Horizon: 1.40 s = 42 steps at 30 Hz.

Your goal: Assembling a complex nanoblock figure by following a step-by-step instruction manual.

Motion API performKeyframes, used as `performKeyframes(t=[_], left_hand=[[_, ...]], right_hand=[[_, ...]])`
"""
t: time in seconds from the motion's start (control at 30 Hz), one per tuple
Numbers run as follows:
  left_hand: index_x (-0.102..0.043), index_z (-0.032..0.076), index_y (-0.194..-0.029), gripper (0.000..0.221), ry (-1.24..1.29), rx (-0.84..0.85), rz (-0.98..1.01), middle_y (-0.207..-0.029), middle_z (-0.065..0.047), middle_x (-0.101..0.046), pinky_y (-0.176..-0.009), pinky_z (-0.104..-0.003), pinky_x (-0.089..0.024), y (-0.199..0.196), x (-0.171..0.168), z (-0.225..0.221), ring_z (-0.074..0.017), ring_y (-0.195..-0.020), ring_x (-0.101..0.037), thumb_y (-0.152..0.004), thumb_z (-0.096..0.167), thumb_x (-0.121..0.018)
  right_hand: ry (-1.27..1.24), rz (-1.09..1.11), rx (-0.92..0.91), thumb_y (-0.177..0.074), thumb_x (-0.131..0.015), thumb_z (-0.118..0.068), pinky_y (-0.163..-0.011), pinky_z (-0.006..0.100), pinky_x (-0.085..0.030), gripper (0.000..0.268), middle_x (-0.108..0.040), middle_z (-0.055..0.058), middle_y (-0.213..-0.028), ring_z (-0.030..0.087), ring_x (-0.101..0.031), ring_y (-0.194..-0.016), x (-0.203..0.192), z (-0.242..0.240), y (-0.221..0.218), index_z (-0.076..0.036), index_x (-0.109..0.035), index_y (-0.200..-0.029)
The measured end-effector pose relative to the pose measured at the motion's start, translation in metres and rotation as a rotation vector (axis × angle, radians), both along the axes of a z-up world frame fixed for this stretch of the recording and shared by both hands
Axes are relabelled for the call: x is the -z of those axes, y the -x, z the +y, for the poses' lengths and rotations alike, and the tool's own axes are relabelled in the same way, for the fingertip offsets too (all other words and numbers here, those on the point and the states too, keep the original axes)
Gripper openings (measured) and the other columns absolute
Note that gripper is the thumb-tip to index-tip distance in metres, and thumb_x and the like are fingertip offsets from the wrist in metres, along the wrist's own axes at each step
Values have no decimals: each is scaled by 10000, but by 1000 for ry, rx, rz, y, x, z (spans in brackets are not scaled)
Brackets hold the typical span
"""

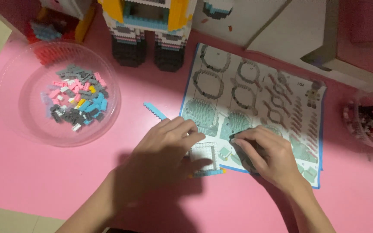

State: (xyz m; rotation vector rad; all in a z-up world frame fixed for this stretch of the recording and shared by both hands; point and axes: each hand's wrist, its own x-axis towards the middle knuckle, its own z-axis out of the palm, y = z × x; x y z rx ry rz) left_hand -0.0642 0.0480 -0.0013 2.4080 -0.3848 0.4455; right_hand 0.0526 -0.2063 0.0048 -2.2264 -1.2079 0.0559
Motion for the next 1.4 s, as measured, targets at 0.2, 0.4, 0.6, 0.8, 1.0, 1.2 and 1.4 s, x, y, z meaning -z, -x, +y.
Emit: performKeyframes(t=[0.2,0.4,0.6,0.8,1.0,1.2,1.4], left_hand=[[-685,87,-1042,532,15,55,-17,-985,-117,-639,-756,-445,-468,2,18,-9,-333,-879,-606,-1092,530,-394],[-692,64,-1018,167,20,-32,-133,-951,-85,-644,-723,-432,-453,-4,17,-13,-306,-855,-585,-996,227,-723],[-784,60,-1019,151,-17,65,-153,-947,-145,-687,-776,-432,-541,-72,19,-23,-346,-927,-706,-1024,144,-659],[-808,96,-890,115,-288,56,-207,-935,-130,-725,-815,-441,-572,-103,60,-23,-332,-922,-732,-964,159,-746],[-828,140,-921,234,-248,47,-228,-866,-83,-631,-742,-421,-572,-98,35,-10,-273,-854,-666,-1040,265,-670],[-847,146,-922,228,-201,37,-183,-880,-80,-614,-755,-427,-581,-104,38,-15,-272,-858,-657,-1032,268,-688],[-820,62,-1070,228,-108,110,-89,-967,-155,-690,-834,-483,-590,-95,39,-11,-344,-899,-719,-1035,215,-654]], right_hand=[[-25,-48,22,-1011,-669,-106,-820,331,-538,73,-749,62,-946,223,-674,-827,12,-20,17,-40,-701,-1005],[80,0,40,-985,-719,-225,-807,323,-530,162,-729,48,-959,203,-683,-874,5,-16,17,-65,-719,-1011],[52,-15,74,-946,-769,-158,-736,445,-627,124,-755,133,-850,322,-752,-797,-1,3,10,-41,-804,-969],[-74,-95,156,-958,-788,-136,-755,425,-618,117,-759,88,-920,295,-745,-825,10,-3,-19,-76,-813,-1055],[-53,-133,186,-994,-765,-174,-716,435,-604,121,-734,131,-914,328,-741,-830,31,0,-26,-99,-835,-1058],[-47,-171,173,-994,-768,-203,-692,431,-590,180,-727,150,-945,334,-724,-807,28,-2,-22,-74,-829,-1103],[-76,-105,195,-967,-792,-179,-748,423,-608,172,-725,113,-954,310,-729,-875,31,-6,-22,-117,-837,-1121]])
